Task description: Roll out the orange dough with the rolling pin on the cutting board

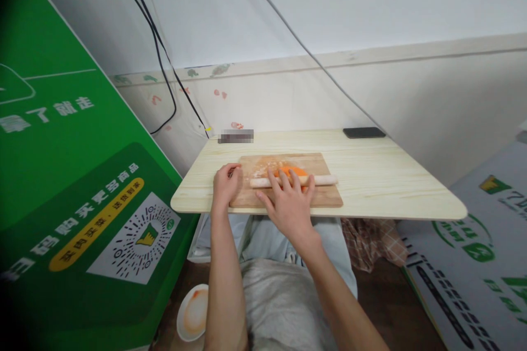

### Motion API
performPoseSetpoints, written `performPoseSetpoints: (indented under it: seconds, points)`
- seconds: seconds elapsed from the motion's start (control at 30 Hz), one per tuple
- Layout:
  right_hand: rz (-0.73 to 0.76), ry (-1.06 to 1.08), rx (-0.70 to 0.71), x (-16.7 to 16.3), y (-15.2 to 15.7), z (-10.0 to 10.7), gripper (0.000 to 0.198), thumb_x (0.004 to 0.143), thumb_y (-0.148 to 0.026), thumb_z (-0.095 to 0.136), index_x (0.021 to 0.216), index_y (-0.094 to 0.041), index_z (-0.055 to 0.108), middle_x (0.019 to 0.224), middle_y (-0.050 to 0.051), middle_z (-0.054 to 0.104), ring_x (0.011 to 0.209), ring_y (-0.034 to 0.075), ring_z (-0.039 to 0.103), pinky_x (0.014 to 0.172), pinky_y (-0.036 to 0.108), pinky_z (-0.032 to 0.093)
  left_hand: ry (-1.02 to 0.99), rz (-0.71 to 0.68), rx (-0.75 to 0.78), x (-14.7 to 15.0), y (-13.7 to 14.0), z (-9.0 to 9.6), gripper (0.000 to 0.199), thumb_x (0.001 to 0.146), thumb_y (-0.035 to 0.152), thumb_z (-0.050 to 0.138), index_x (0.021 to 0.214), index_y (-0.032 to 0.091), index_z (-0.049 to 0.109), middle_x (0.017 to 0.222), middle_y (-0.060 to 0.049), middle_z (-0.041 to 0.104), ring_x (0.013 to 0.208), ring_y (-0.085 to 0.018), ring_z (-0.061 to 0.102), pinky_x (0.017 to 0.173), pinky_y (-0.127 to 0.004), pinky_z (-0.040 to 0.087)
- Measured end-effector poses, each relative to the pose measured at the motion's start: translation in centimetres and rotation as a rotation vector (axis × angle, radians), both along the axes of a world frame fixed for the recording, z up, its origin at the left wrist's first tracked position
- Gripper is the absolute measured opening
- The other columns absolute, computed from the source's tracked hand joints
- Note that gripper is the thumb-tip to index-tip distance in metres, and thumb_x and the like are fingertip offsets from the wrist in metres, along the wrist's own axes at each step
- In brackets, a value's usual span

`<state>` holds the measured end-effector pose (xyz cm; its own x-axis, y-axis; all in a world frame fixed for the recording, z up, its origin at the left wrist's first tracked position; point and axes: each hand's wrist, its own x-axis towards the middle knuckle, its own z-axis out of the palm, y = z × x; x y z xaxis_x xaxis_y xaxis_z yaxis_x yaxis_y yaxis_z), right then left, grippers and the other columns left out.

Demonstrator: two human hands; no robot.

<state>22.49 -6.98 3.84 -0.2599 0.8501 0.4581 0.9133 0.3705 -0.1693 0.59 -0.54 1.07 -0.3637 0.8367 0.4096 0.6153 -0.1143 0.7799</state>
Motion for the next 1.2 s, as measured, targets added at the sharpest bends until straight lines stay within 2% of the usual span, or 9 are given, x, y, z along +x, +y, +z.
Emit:
performPoseSetpoints:
  seconds: [0.13,0.33,0.5,0.6,0.7,0.83,0.97,1.07,1.2]
  points:
    - [-0.021,-0.033,-0.026,-0.1,0.3,0.3,0.065,0.118,-0.063,0.04,0.172,-0.03,0.054,0.167,0.015,0.064,0.159,0.043,0.047,0.132,0.08,0.011,-0.002,0.002,0.011,0.0,0.0,0.0,0.026,0.101,0.024,0.059,0.109,0.021,0.083,0.115,-0.011,0.085,0.107,-0.027,0.078,0.105,-0.043,0.06]
    - [-0.028,-0.072,-0.165,-1.2,5.4,3.0,0.059,0.12,-0.061,0.037,0.155,-0.026,0.068,0.164,0.016,0.066,0.153,0.042,0.051,0.129,0.08,0.02,0.009,-0.003,0.01,0.0,0.1,-0.1,0.024,0.102,0.023,0.059,0.107,0.022,0.083,0.115,-0.011,0.086,0.108,-0.027,0.078,0.104,-0.042,0.06]
    - [-0.033,-0.107,-0.195,-1.6,7.6,3.9,0.059,0.121,-0.06,0.033,0.14,-0.026,0.077,0.159,0.014,0.07,0.154,0.043,0.05,0.126,0.079,0.024,0.005,-0.006,0.011,0.0,0.2,-0.1,0.025,0.102,0.022,0.059,0.107,0.021,0.083,0.115,-0.012,0.085,0.107,-0.028,0.078,0.104,-0.043,0.06]
    - [-0.038,-0.116,-0.187,-1.6,7.4,4.0,0.061,0.121,-0.06,0.031,0.137,-0.026,0.079,0.155,0.014,0.072,0.151,0.042,0.052,0.126,0.077,0.025,0.009,-0.009,0.005,-0.1,0.1,-0.1,0.025,0.102,0.022,0.058,0.107,0.022,0.082,0.115,-0.011,0.085,0.108,-0.027,0.078,0.105,-0.043,0.06]
    - [-0.028,-0.117,-0.144,-1.2,5.9,3.5,0.061,0.12,-0.059,0.03,0.145,-0.026,0.075,0.16,0.015,0.069,0.154,0.042,0.051,0.127,0.074,0.025,0.009,-0.005,-0.002,0.0,0.1,-0.1,0.025,0.102,0.023,0.058,0.108,0.022,0.082,0.116,-0.011,0.085,0.109,-0.027,0.078,0.105,-0.042,0.059]
    - [-0.014,-0.113,-0.053,-0.1,2.0,1.5,0.065,0.118,-0.062,0.036,0.167,-0.026,0.06,0.173,0.015,0.059,0.166,0.045,0.037,0.131,0.071,0.023,0.005,0.001,-0.009,0.0,0.1,0.0,0.025,0.102,0.024,0.059,0.109,0.022,0.083,0.116,-0.01,0.085,0.109,-0.027,0.078,0.105,-0.042,0.059]
    - [0.001,-0.081,0.038,0.6,-0.7,-0.3,0.068,0.117,-0.063,0.039,0.172,-0.025,0.054,0.177,0.014,0.054,0.168,0.046,0.035,0.134,0.071,0.018,0.004,0.001,-0.005,0.1,0.0,0.1,0.025,0.102,0.024,0.059,0.109,0.022,0.083,0.116,-0.011,0.086,0.108,-0.027,0.078,0.106,-0.042,0.059]
    - [0.007,-0.072,0.033,0.4,0.4,-0.2,0.066,0.117,-0.061,0.039,0.171,-0.027,0.055,0.173,0.015,0.059,0.166,0.043,0.038,0.133,0.07,0.019,0.002,0.005,-0.012,0.1,0.0,0.2,0.025,0.102,0.023,0.059,0.108,0.023,0.083,0.116,-0.01,0.086,0.108,-0.026,0.078,0.106,-0.042,0.06]
    - [0.004,-0.099,-0.072,-0.2,4.1,1.9,0.062,0.119,-0.059,0.037,0.162,-0.025,0.064,0.171,0.017,0.06,0.161,0.042,0.044,0.13,0.067,0.025,0.003,0.003,-0.012,0.1,0.0,0.1,0.025,0.101,0.023,0.059,0.108,0.023,0.083,0.117,-0.01,0.085,0.109,-0.027,0.078,0.107,-0.043,0.06]
